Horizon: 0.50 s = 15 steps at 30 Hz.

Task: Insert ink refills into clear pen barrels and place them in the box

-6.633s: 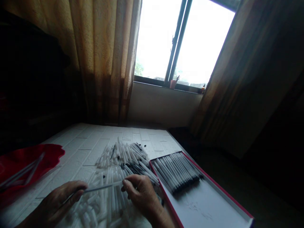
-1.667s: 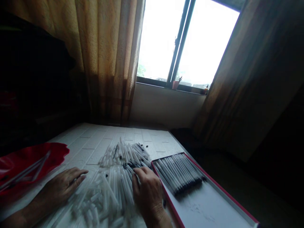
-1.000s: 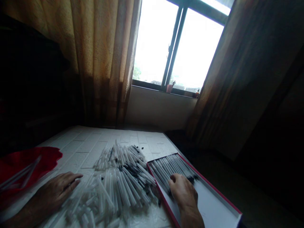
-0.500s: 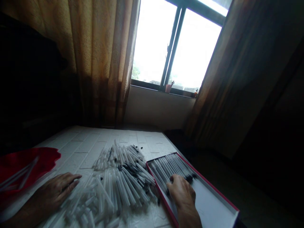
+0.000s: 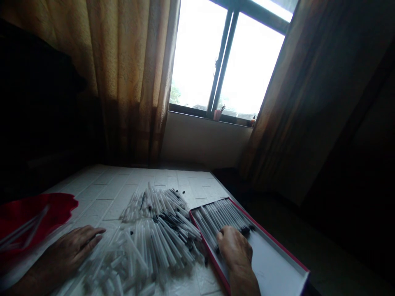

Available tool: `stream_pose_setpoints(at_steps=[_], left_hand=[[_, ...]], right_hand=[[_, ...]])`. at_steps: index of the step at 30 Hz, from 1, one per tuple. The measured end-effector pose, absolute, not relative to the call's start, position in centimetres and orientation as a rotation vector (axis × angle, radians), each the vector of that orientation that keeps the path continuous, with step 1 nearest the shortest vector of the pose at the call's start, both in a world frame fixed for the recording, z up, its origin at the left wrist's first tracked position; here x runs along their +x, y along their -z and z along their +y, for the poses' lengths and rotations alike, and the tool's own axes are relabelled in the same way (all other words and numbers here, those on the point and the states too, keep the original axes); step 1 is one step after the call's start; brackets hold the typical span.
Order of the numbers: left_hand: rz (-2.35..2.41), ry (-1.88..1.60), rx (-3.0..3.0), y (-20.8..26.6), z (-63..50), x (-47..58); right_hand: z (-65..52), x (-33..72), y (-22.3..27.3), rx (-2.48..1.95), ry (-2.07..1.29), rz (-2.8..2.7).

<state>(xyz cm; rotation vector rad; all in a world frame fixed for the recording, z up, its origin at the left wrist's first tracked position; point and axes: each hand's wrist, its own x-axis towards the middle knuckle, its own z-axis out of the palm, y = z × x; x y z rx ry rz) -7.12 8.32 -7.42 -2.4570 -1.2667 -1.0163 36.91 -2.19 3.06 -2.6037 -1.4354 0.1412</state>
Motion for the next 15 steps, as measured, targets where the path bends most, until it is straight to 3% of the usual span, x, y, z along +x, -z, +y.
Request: stream_pose_setpoints(at_steps=[7, 15], left_hand=[[-1.291, 1.021, -2.432, 8.4, 8.7, -7.4], [-1.283, 1.026, -2.451, 7.0, 7.9, -6.8]], right_hand=[[-1.4, 37.5, -2.2, -2.411, -0.079, -1.394], [0.0, 34.7, -0.8, -1.835, -0.244, -1.433]])
